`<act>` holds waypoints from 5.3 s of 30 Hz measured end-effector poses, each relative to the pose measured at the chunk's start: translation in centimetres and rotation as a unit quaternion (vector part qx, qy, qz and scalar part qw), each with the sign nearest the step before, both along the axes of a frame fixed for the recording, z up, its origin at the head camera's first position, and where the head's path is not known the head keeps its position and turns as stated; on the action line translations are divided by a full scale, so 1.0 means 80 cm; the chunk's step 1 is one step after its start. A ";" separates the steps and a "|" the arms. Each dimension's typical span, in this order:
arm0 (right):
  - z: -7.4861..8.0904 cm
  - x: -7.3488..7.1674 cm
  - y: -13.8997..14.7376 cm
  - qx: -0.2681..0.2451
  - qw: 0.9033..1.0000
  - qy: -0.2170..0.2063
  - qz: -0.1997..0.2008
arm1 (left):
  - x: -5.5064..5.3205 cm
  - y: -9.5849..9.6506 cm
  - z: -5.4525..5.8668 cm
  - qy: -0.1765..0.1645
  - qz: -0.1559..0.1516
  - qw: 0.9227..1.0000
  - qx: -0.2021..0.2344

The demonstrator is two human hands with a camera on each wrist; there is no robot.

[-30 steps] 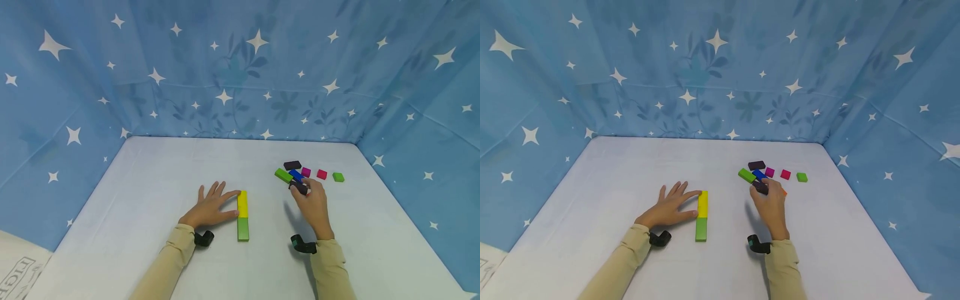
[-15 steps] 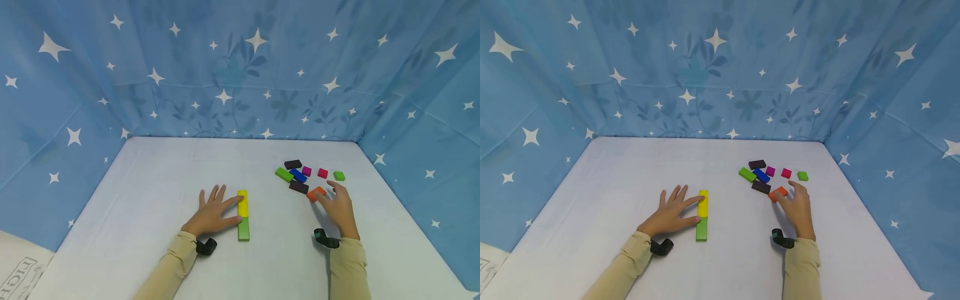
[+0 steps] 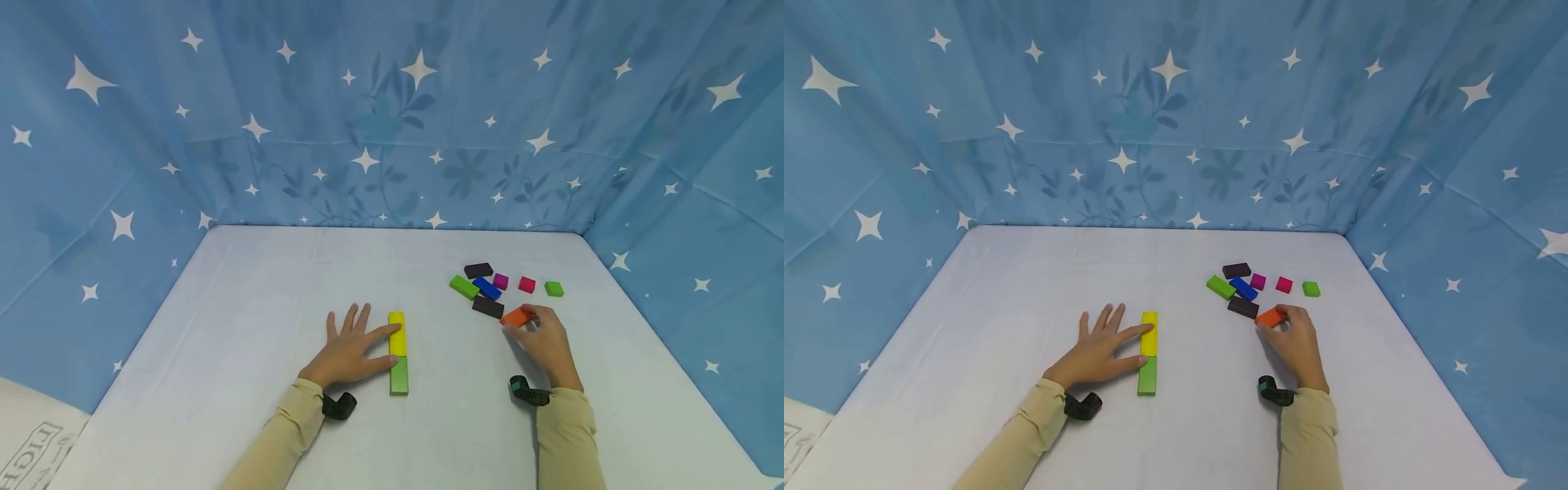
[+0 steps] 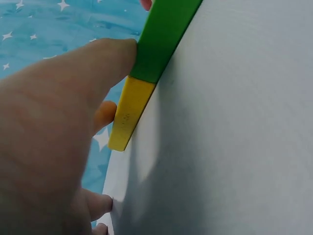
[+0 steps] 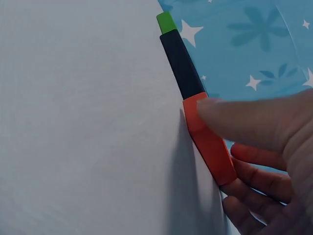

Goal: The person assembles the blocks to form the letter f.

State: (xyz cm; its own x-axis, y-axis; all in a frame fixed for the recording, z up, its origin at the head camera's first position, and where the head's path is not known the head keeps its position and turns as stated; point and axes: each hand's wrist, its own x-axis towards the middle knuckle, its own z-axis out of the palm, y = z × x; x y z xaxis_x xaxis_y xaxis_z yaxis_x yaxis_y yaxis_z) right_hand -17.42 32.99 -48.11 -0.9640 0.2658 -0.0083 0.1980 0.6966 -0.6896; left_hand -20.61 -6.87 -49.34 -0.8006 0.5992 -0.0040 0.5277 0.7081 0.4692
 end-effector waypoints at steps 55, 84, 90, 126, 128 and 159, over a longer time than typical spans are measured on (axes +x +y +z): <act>0.058 -0.079 -0.098 -0.029 0.972 0.188 0.138 | -0.007 0.004 0.018 -0.053 -0.015 0.997 -0.057; 0.068 -0.117 -0.173 0.005 0.958 0.163 0.238 | -0.017 0.004 0.034 -0.037 -0.013 0.997 -0.060; 0.070 -0.124 -0.177 0.010 0.953 0.167 0.253 | -0.021 0.004 0.041 -0.030 -0.008 0.997 -0.071; 0.003 -0.117 -0.205 -0.005 0.948 0.071 0.309 | -0.006 0.007 0.025 -0.030 -0.007 0.997 -0.070; 0.003 -0.116 -0.205 -0.007 0.949 0.069 0.307 | -0.005 0.007 0.025 -0.030 -0.006 0.997 -0.069; 0.024 -0.104 -0.190 -0.006 0.955 0.078 0.287 | -0.005 0.007 0.021 -0.035 -0.005 0.997 -0.062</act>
